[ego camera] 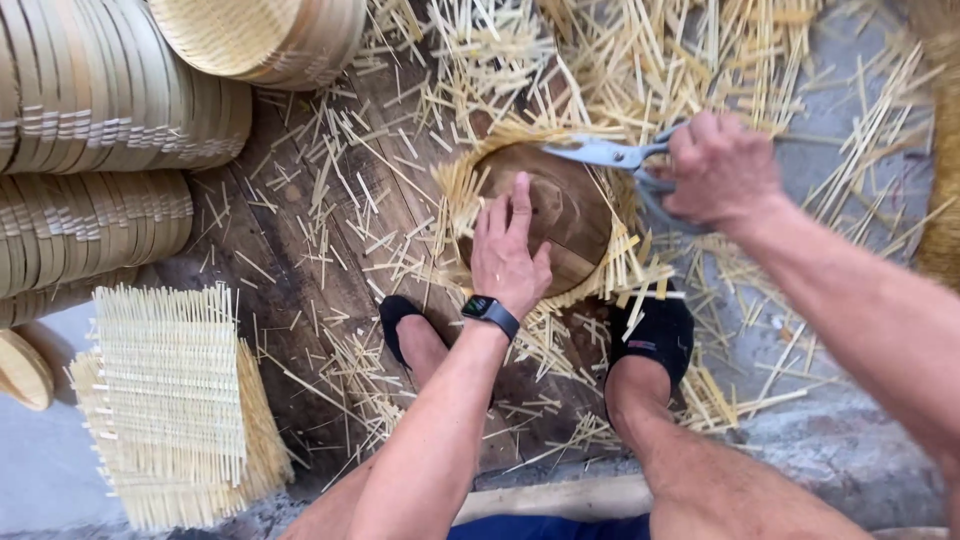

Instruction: The person sits on the floor and trims excess bamboo sticks from the edges of woven bamboo trays using scissors, holding each tray over a round wooden form. They rotate the trays, press a bamboo rim ring into place, and stack finished trays with a pile of completed ones nearby.

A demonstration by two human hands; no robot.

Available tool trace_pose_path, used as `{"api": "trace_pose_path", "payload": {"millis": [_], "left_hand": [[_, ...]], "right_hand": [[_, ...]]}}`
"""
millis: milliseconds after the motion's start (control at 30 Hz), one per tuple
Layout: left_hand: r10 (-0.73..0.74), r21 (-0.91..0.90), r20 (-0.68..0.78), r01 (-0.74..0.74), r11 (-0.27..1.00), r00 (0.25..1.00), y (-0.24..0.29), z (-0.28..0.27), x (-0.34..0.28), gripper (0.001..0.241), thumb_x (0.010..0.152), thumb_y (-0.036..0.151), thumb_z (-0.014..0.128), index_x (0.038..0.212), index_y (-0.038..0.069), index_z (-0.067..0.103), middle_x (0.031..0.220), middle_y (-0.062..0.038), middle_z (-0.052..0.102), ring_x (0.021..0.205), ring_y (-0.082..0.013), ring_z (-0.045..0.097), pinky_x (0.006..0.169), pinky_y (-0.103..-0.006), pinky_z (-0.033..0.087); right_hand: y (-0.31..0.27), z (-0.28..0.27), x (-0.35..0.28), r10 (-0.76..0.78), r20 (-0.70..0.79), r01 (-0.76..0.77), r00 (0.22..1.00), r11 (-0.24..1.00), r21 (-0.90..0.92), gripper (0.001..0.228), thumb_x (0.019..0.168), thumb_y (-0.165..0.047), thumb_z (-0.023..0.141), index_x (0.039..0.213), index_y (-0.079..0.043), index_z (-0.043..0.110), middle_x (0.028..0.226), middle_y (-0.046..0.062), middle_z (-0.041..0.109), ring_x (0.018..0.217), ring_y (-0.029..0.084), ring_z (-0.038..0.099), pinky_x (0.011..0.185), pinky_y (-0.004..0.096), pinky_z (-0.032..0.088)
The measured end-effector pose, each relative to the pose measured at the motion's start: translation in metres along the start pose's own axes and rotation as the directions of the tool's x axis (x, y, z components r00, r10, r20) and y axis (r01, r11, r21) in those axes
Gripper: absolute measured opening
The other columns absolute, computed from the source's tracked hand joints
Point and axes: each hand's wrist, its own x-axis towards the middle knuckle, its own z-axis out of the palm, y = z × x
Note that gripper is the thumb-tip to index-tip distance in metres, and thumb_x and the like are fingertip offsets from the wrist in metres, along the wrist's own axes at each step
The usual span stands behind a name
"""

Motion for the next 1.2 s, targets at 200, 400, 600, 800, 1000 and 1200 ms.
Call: {"api": "trace_pose_path", "payload": {"millis": [200,400,600,800,1000,1200], "left_hand": [[0.091,0.026,0.108,-0.094,0.995,0.990,-0.002,-0.005,0.003,0.105,0.066,-0.003,0.076,0.158,0.023,0.031,0.140,-0.017,0.053,0.133,-0.0370,0.049,0.119,-0.0465,0.038],[0.175,-0.006,0.181,-0.177,0.984,0.968,-0.002,-0.023,0.008,0.099,0.062,-0.009,0.069,0.151,0.026,0.042,0.138,-0.007,0.056,0.134,-0.0298,0.050,0.121,-0.0582,0.024],[0.197,-0.033,0.268,-0.196,0.980,0.943,-0.003,-0.025,0.012,0.097,0.061,-0.014,0.062,0.146,0.030,0.050,0.138,0.001,0.058,0.136,-0.0264,0.049,0.121,-0.0643,0.020],[0.069,0.011,-0.031,-0.069,0.998,0.997,0.026,-0.019,-0.011,0.099,0.062,0.019,0.082,0.150,0.029,0.037,0.152,-0.015,0.037,0.144,-0.0391,0.035,0.120,-0.0638,0.022],[-0.335,-0.244,-0.164,0.291,0.925,0.928,0.040,0.023,-0.015,0.127,0.063,0.048,0.091,0.163,0.023,0.017,0.158,-0.032,0.018,0.146,-0.0503,0.026,0.119,-0.0606,0.033],[-0.120,-0.145,-0.042,0.113,0.983,0.992,0.013,0.010,-0.008,0.131,0.057,0.042,0.092,0.160,0.026,0.014,0.156,-0.031,0.019,0.145,-0.0519,0.026,0.116,-0.0608,0.033]], "right_hand": [[0.010,0.020,0.001,-0.110,-0.272,0.098,0.956,0.994,-0.057,0.055,0.093,-0.061,0.053,0.075,-0.010,0.061,0.066,0.004,0.054,0.058,0.014,0.053,0.051,0.028,0.048],[0.031,0.064,-0.004,-0.087,0.021,0.087,0.996,0.996,-0.004,0.042,0.110,-0.035,0.055,0.078,-0.008,0.058,0.068,0.005,0.057,0.058,0.012,0.054,0.052,0.029,0.047],[0.007,0.010,0.008,-0.145,-0.187,0.121,0.972,0.984,-0.132,0.050,0.089,-0.058,0.055,0.076,-0.009,0.060,0.068,0.005,0.057,0.059,0.015,0.053,0.054,0.029,0.048],[0.037,0.051,-0.005,-0.115,0.042,0.115,0.993,0.993,0.003,0.029,0.100,-0.023,0.060,0.077,-0.005,0.061,0.072,0.011,0.062,0.060,0.015,0.059,0.052,0.031,0.052],[0.011,0.004,0.003,-0.140,-0.219,0.122,0.965,0.988,-0.096,0.058,0.087,-0.063,0.054,0.072,-0.007,0.061,0.064,0.007,0.058,0.057,0.015,0.055,0.052,0.029,0.050],[0.044,0.040,-0.006,-0.090,0.097,0.090,0.991,0.996,0.003,0.032,0.105,-0.025,0.052,0.079,-0.007,0.058,0.071,0.007,0.058,0.062,0.016,0.056,0.056,0.032,0.050]]}}
